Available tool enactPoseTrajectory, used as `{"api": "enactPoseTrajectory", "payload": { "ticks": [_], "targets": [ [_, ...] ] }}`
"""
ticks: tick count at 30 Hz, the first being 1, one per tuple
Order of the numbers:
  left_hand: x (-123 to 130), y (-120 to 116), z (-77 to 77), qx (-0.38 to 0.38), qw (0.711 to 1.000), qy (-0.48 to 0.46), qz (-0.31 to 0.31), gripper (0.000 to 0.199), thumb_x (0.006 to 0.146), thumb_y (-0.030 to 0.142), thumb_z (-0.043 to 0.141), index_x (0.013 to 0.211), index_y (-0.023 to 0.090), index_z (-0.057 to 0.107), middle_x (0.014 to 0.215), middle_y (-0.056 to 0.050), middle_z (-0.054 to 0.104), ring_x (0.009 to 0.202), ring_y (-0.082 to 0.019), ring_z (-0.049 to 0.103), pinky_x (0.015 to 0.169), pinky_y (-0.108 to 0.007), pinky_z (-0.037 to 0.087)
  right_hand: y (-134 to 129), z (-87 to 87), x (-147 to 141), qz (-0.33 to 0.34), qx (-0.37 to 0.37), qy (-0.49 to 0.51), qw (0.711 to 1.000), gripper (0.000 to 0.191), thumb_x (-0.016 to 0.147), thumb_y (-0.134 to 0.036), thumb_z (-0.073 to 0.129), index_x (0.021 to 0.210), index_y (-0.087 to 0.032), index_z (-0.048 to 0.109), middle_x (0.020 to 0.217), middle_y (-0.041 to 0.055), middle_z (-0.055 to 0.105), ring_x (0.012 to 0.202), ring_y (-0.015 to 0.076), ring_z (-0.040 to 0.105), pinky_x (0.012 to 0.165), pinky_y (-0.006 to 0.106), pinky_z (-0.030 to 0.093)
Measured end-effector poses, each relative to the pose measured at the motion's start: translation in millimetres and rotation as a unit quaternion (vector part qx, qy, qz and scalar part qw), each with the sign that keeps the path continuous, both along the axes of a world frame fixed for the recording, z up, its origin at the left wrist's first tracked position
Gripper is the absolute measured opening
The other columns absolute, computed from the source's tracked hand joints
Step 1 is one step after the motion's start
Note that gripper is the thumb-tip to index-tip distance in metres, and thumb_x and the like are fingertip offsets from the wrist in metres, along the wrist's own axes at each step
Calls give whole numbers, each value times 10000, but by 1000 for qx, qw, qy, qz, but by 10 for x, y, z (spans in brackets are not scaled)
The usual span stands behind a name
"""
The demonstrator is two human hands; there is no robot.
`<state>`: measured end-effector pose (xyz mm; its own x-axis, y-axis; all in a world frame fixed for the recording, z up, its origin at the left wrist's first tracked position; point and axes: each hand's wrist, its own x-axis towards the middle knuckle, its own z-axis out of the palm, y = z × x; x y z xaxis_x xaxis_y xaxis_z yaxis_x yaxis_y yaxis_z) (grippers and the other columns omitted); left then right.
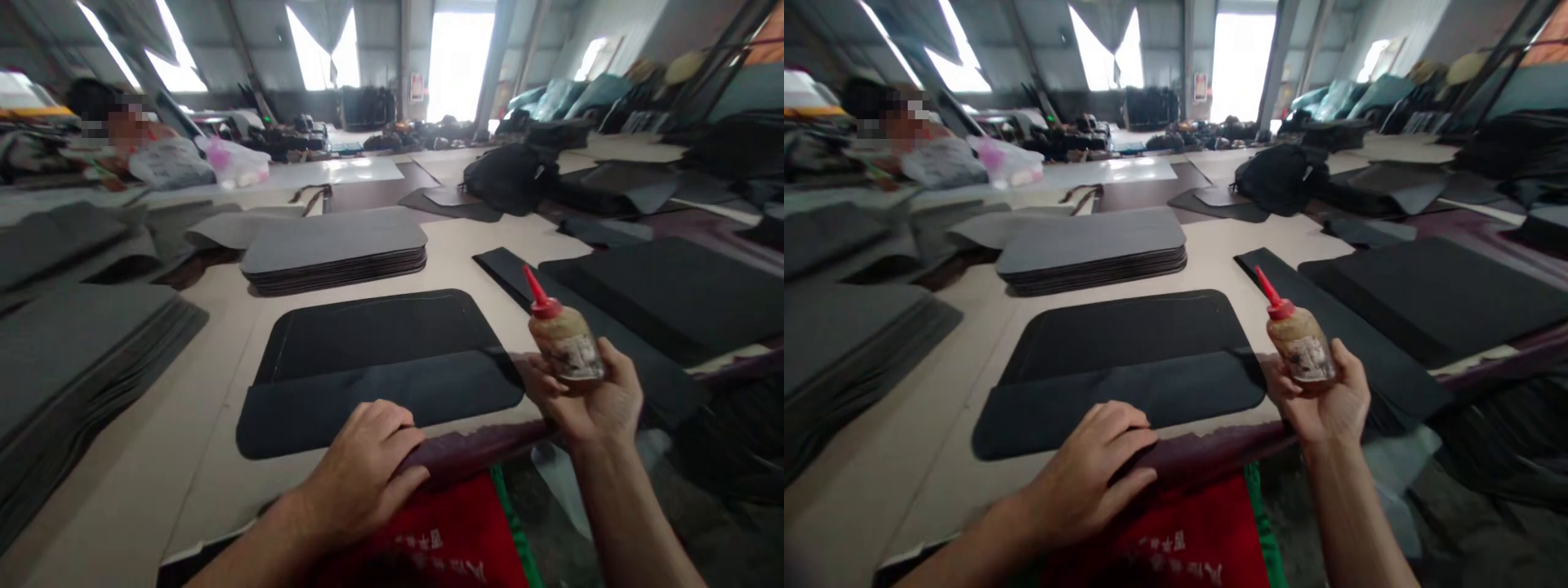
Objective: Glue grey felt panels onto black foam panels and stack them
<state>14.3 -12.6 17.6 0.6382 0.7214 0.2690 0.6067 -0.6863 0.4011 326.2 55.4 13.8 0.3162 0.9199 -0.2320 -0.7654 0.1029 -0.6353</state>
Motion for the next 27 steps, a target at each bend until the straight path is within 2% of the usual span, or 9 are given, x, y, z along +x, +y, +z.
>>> {"api": "enactPoseTrajectory", "payload": {
  "ticks": [4, 7, 9, 14, 16, 19, 22, 25, 27],
  "targets": [
    [61, -3, -1, 25, 999, 7, -20, 385, 915, 317, 644, 1273, 200, 565, 1270, -112, 612, 1146, -289, 542, 973, -483, 441, 6, -11, -22, 6, 14, 29, 999, 362, 829, -413, 514, 1054, -153, 628, 853, 112, 671, 610, 204, 609, 328, 185, 372],
    [118, -37, 16, 30, 998, -21, -58, 169, 945, 278, 599, 1100, 212, 620, 1078, -61, 687, 1008, -238, 600, 893, -425, 469, 20, 5, -46, 8, 10, 32, 999, 380, 803, -419, 556, 1067, -154, 622, 868, 111, 666, 622, 202, 608, 338, 185, 382],
    [164, -52, 30, 38, 995, -54, -72, 146, 957, 255, 577, 1092, 210, 612, 1052, -53, 697, 987, -213, 614, 892, -394, 477, 25, 10, -55, 6, 8, 33, 999, 391, 797, -418, 570, 1082, -154, 619, 872, 109, 667, 625, 201, 608, 343, 185, 385],
    [321, 34, 40, 15, 1000, 6, -22, 544, 880, 366, 701, 1348, 174, 499, 1397, -150, 550, 1259, -317, 507, 1056, -498, 425, 36, 0, -64, -4, 4, 49, 999, 403, 802, -427, 578, 1087, -145, 620, 845, 97, 671, 617, 197, 611, 361, 201, 411],
    [400, 83, 26, -14, 1000, 27, -9, 475, 888, 344, 690, 1308, 184, 534, 1333, -139, 585, 1208, -321, 527, 1016, -509, 443, 42, -1, -69, -10, 9, 52, 999, 399, 807, -420, 572, 1085, -139, 624, 858, 102, 677, 611, 196, 613, 358, 203, 409],
    [518, 116, -18, -47, 998, 21, -41, 264, 931, 225, 596, 1195, 220, 587, 1187, -83, 640, 1091, -271, 563, 942, -461, 459, 45, 10, -86, -26, -4, 53, 998, 378, 804, -399, 564, 1061, -129, 628, 863, 108, 677, 612, 203, 622, 351, 205, 404],
    [629, 119, -68, -38, 997, 15, -62, 448, 902, 209, 628, 1331, 205, 499, 1363, -111, 555, 1239, -292, 486, 1048, -482, 400, 44, 22, -104, -40, -17, 52, 998, 377, 782, -394, 593, 1050, -132, 630, 870, 106, 679, 624, 204, 631, 368, 216, 432],
    [737, 118, -88, -38, 998, 37, -21, 741, 829, 277, 735, 1456, 147, 361, 1504, -179, 412, 1356, -354, 366, 1124, -547, 320, 47, 9, -110, -37, -4, 49, 998, 405, 759, -402, 634, 1065, -136, 632, 884, 99, 683, 624, 196, 634, 385, 221, 454],
    [803, 113, -81, -54, 997, 53, -6, 716, 836, 245, 709, 1456, 162, 359, 1461, -161, 455, 1308, -347, 402, 1092, -545, 346, 51, -12, -106, -38, 3, 49, 998, 392, 759, -402, 644, 1057, -147, 629, 890, 89, 687, 630, 199, 644, 389, 225, 466]
  ]
}}
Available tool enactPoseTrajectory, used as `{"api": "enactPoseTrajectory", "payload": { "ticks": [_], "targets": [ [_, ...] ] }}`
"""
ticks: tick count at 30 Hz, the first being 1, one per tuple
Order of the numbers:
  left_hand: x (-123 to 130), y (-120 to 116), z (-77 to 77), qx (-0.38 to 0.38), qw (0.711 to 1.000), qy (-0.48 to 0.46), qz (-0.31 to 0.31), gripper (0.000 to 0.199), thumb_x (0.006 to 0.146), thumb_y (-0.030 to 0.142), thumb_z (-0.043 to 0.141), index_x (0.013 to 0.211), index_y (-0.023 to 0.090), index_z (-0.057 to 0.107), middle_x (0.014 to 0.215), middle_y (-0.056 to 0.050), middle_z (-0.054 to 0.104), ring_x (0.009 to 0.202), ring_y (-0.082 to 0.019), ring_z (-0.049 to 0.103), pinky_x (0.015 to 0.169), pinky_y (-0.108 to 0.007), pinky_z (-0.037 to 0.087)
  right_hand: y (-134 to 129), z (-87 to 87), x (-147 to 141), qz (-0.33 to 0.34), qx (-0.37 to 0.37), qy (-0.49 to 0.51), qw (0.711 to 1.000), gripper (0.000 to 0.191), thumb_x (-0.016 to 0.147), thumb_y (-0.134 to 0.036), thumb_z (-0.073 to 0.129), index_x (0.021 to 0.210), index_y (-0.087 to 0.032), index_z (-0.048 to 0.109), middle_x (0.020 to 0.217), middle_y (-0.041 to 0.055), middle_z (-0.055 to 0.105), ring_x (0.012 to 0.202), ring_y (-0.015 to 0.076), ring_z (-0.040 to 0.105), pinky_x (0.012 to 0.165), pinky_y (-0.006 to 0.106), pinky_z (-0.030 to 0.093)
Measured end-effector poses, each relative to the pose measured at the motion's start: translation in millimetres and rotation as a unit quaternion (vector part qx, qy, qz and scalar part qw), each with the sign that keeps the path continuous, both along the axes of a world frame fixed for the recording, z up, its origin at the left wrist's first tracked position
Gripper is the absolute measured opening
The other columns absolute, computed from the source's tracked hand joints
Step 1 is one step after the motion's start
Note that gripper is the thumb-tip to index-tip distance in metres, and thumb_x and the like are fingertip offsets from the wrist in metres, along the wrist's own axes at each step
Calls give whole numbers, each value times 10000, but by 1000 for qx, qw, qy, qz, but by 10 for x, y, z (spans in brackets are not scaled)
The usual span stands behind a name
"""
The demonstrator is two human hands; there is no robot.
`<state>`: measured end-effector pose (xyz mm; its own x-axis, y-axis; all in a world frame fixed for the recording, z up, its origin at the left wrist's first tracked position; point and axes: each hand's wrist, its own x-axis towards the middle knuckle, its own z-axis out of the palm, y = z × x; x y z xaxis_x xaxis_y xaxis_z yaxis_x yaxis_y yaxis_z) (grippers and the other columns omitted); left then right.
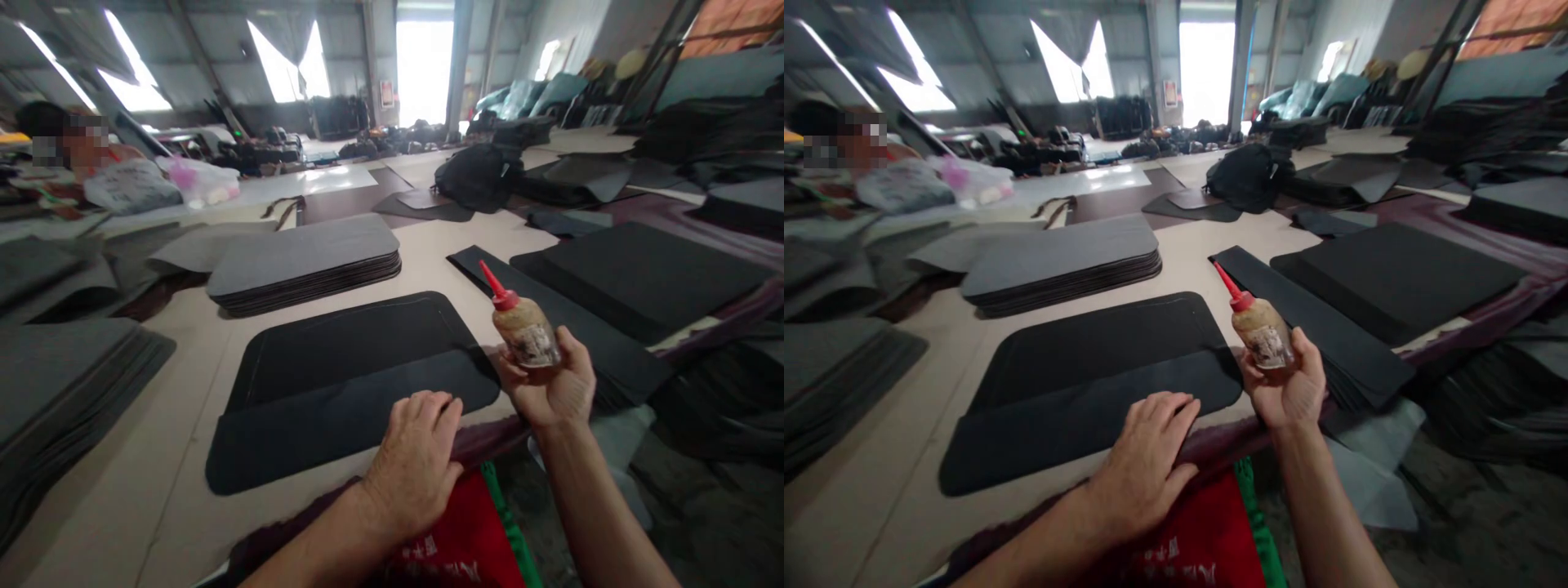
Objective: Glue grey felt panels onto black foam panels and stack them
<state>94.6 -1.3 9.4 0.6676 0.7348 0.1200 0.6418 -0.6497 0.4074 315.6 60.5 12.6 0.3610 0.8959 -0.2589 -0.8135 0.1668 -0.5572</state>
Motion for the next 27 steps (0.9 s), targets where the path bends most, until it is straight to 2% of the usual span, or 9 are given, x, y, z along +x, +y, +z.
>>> {"api": "enactPoseTrajectory", "payload": {
  "ticks": [2, 6, 8, 11, 13, 17, 20, 24, 27],
  "targets": [
    [52, -6, 13, -17, 1000, -2, -14, 623, 856, 157, 626, 1430, 209, 388, 1367, -101, 535, 1220, -296, 463, 1044, -496, 386, 5, -18, 7, 0, 4, 1, 1000, 361, 773, -401, 640, 1040, -159, 627, 892, 77, 690, 645, 206, 657, 409, 245, 500],
    [106, -1, 24, -13, 999, -44, -23, 737, 819, 93, 597, 1481, 219, 299, 1435, -91, 481, 1283, -267, 413, 1082, -468, 343, 6, -17, 12, -10, -6, 7, 1000, 312, 812, -380, 606, 1030, -159, 638, 933, 71, 702, 690, 214, 676, 519, 335, 598],
    [105, 1, 26, -15, 998, -50, -21, 729, 820, 97, 598, 1476, 227, 309, 1433, -87, 489, 1277, -268, 418, 1076, -468, 341, 5, -5, 7, -14, -13, 9, 1000, 299, 826, -373, 588, 1022, -154, 645, 936, 73, 705, 690, 211, 675, 501, 325, 593],
    [68, -26, 23, -30, 997, -54, -56, 573, 859, 118, 577, 1392, 251, 414, 1274, -43, 598, 1135, -240, 504, 1002, -432, 392, 7, 10, -5, -15, -12, 10, 1000, 294, 828, -365, 586, 1021, -155, 655, 939, 70, 710, 702, 207, 677, 473, 299, 580],
    [34, -48, 18, -13, 995, -73, -69, 571, 872, 131, 578, 1405, 242, 402, 1298, -50, 585, 1166, -232, 500, 1033, -426, 379, 11, 16, -14, -14, -13, 9, 1000, 299, 821, -361, 600, 1031, -156, 661, 948, 72, 714, 703, 200, 677, 479, 291, 580],
    [25, -30, 36, 56, 994, -93, 9, 663, 858, 131, 607, 1461, 192, 339, 1461, -120, 465, 1341, -274, 391, 1132, -484, 303, 10, 24, -25, 1, -11, 2, 1000, 339, 819, -363, 598, 1076, -155, 676, 1017, 85, 718, 740, 201, 686, 535, 308, 607],
    [84, 5, 86, 31, 997, -54, 46, 616, 867, 197, 642, 1427, 164, 389, 1419, -140, 508, 1286, -317, 438, 1079, -523, 368, -5, 19, -20, -5, -10, -1, 1000, 329, 827, -363, 583, 1063, -155, 680, 1023, 79, 720, 781, 211, 692, 604, 350, 631],
    [168, -14, 120, -23, 998, -32, -39, 496, 899, 207, 611, 1367, 225, 450, 1256, -59, 620, 1105, -268, 543, 960, -461, 461, -11, -2, -5, -14, -13, 2, 1000, 276, 827, -359, 590, 1008, -166, 669, 980, 68, 720, 756, 206, 681, 577, 352, 623],
    [202, -11, 112, -8, 996, -76, -43, 515, 903, 223, 626, 1381, 239, 435, 1336, -55, 587, 1191, -252, 514, 1016, -438, 433, -3, 1, -7, -11, -4, 2, 1000, 262, 826, -355, 594, 998, -169, 665, 966, 63, 714, 749, 204, 676, 532, 324, 598]
  ]
}}
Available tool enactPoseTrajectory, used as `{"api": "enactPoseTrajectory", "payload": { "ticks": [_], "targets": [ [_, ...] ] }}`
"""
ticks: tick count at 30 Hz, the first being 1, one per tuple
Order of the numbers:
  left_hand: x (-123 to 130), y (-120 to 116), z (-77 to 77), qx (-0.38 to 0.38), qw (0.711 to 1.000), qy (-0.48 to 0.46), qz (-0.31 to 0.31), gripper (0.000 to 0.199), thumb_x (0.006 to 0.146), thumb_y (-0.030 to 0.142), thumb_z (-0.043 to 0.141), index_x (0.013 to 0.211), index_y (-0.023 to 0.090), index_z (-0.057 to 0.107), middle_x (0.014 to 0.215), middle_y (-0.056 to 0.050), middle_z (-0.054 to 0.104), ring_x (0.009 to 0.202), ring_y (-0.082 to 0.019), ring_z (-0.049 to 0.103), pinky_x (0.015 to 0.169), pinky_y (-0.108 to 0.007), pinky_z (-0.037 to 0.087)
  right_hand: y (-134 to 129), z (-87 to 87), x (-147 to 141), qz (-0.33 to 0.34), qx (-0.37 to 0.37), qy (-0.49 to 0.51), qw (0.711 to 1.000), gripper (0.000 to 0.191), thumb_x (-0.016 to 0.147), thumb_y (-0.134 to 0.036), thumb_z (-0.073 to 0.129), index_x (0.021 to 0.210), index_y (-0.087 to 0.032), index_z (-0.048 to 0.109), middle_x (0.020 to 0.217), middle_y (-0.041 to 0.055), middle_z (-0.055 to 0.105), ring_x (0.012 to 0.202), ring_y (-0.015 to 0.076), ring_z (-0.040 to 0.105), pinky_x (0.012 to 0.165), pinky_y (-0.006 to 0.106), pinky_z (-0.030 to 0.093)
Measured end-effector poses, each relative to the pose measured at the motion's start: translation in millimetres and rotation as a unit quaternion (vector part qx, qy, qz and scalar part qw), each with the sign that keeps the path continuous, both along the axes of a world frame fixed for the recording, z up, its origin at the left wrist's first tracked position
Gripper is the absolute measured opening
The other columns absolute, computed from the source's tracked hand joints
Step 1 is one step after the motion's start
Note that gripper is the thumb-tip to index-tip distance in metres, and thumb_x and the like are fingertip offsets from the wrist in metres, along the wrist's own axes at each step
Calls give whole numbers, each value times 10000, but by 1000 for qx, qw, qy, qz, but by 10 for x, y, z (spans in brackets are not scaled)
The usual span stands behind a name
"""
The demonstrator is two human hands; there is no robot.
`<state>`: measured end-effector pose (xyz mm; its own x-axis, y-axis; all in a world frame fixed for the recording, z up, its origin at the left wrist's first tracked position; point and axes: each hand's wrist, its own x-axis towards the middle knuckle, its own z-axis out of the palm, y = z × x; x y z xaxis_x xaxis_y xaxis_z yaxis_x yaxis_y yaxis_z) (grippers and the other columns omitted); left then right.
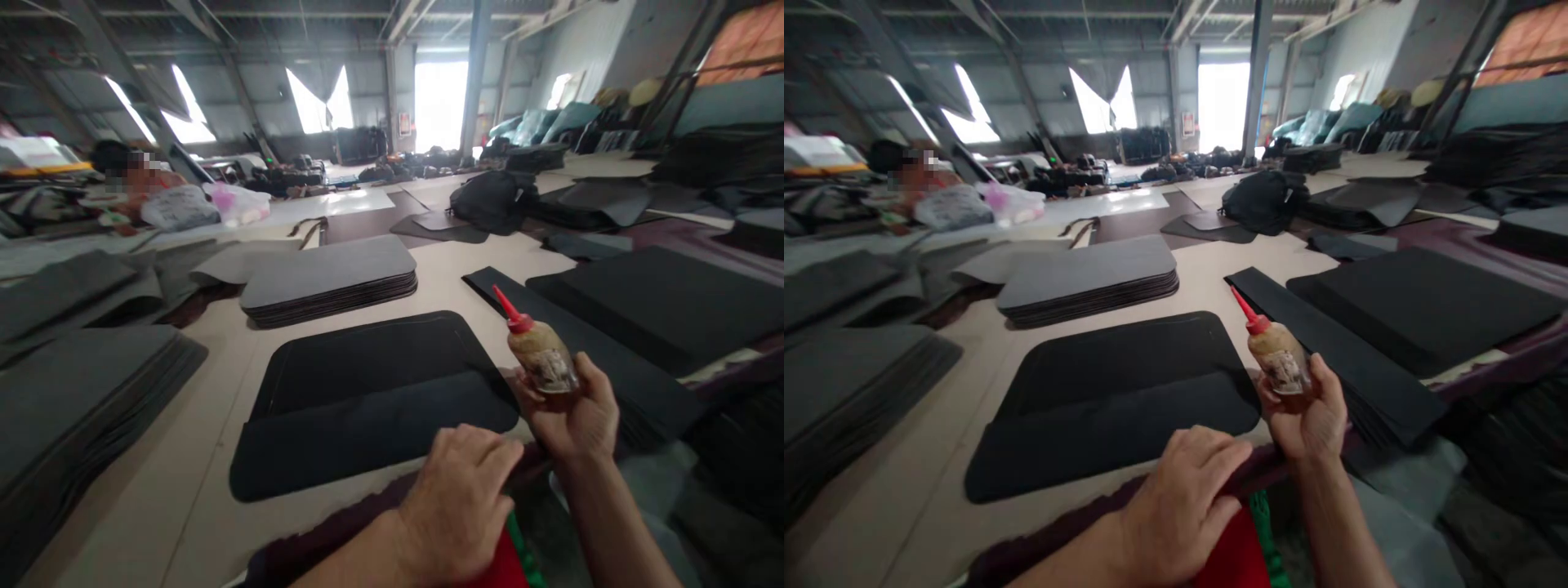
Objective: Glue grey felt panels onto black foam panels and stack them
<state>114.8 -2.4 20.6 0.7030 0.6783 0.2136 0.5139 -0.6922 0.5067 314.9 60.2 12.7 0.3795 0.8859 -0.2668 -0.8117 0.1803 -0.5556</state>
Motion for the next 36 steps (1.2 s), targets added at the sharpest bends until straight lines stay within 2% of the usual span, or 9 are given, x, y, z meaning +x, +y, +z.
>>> {"api": "enactPoseTrajectory", "payload": {
  "ticks": [4, 8, 10, 16, 18, 20, 25, 30, 36],
  "targets": [
    [29, 38, 1, 17, 998, -2, 57, 551, 884, 274, 666, 1387, 194, 457, 1384, -107, 563, 1249, -295, 494, 1056, -489, 406, -9, 15, -8, 1, 2, -14, 1000, 283, 824, -357, 588, 1016, -164, 666, 947, 62, 705, 741, 205, 672, 512, 317, 586],
    [-20, -42, 13, -12, 997, -7, -78, 436, 882, 306, 674, 1279, 166, 559, 1181, -68, 688, 1089, -235, 605, 987, -370, 470, -19, -12, 10, 6, 4, -30, 1000, 299, 816, -380, 577, 1030, -191, 668, 997, 75, 708, 758, 220, 675, 510, 351, 601],
    [-131, -110, 25, -6, 996, -43, -77, 431, 883, 289, 673, 1277, 156, 561, 1187, -59, 693, 1079, -207, 615, 983, -318, 468, -10, -31, 23, 10, 11, -39, 999, 304, 829, -392, 551, 1032, -204, 677, 1044, 85, 704, 770, 233, 675, 499, 371, 606],
    [-753, -270, 84, 19, 980, 16, 195, 444, 890, 202, 616, 1323, 152, 535, 1297, -124, 622, 1163, -301, 555, 1000, -507, 457, 12, -21, 6, -5, 5, -54, 998, 334, 841, -394, 519, 1046, -200, 697, 1111, 99, 688, 878, 258, 679, 529, 380, 624],
    [-919, -343, 77, -12, 977, 35, 212, 433, 877, 193, 626, 1304, 170, 557, 1218, -111, 655, 1090, -295, 588, 931, -492, 502, 6, -10, -9, -16, 3, -64, 998, 354, 850, -388, 495, 1053, -185, 701, 1131, 106, 683, 898, 257, 675, 539, 374, 624],
    [-1033, -433, 61, -40, 981, 2, 188, 435, 850, 159, 650, 1275, 219, 576, 1099, -50, 692, 983, -232, 630, 875, -397, 534, -2, -7, -17, -14, 3, -73, 997, 359, 859, -388, 480, 1049, -180, 704, 1154, 108, 678, 891, 257, 672, 535, 381, 621],
    [-1300, -562, 28, 28, 971, -87, 221, 376, 899, 154, 602, 1259, 262, 580, 994, -4, 700, 875, -151, 653, 804, -268, 532, -13, -28, 1, -2, 5, -84, 996, 321, 875, -382, 510, 1041, -199, 714, 1220, 101, 654, 938, 254, 667, 569, 363, 636],
    [-1734, -558, -3, 79, 919, -92, 375, 269, 940, 266, 597, 1207, 288, 622, 1051, -6, 700, 944, -162, 665, 845, -269, 537, -41, -1, 2, 53, 12, -75, 996, 306, 833, -427, 580, 995, -213, 727, 1240, 140, 641, 798, 232, 659, 399, 252, 542],
    [-2193, -626, -25, 85, 836, -90, 534, 282, 896, 419, 617, 1107, 238, 666, 1086, -30, 708, 909, -202, 673, 876, -334, 538, -146, 78, -14, 47, 12, -65, 997, 400, 807, -493, 598, 1047, -205, 740, 1252, 249, 609, 769, 232, 658, 417, 264, 564]
  ]
}}
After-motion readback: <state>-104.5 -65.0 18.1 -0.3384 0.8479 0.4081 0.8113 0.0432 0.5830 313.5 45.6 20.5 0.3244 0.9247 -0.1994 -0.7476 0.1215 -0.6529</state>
